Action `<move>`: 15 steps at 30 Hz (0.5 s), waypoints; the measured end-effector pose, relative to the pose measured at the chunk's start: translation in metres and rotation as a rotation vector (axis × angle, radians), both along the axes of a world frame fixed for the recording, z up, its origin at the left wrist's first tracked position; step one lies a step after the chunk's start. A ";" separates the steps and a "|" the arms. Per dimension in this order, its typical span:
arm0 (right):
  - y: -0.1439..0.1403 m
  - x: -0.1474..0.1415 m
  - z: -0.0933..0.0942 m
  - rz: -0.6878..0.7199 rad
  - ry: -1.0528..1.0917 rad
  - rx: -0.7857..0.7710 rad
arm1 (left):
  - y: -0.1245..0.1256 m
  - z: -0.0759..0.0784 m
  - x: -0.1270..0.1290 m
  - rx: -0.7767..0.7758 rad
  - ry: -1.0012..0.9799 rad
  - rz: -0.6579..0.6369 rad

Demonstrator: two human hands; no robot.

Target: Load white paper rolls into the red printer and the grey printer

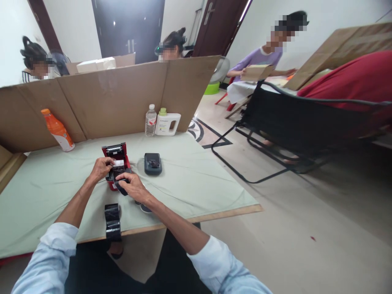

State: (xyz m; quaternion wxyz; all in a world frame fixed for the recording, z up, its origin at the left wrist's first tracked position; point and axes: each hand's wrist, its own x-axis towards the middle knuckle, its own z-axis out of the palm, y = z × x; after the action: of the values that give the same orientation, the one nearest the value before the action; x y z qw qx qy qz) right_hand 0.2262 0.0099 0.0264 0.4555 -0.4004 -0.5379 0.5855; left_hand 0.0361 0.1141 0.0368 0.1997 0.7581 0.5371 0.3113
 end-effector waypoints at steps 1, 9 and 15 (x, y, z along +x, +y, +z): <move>-0.001 0.000 0.000 0.004 -0.010 0.005 | 0.000 0.001 0.001 -0.007 0.027 -0.006; -0.006 0.003 0.004 -0.063 -0.127 0.210 | -0.001 -0.001 0.001 -0.014 -0.054 -0.009; -0.005 0.005 0.002 -0.050 -0.204 0.300 | -0.001 -0.014 -0.003 -0.023 -0.218 0.002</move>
State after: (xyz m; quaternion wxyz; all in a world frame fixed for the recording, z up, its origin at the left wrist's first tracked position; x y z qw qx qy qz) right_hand 0.2312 0.0046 0.0286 0.4675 -0.3987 -0.6524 0.4437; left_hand 0.0328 0.1133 0.0229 0.2651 0.7168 0.5165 0.3861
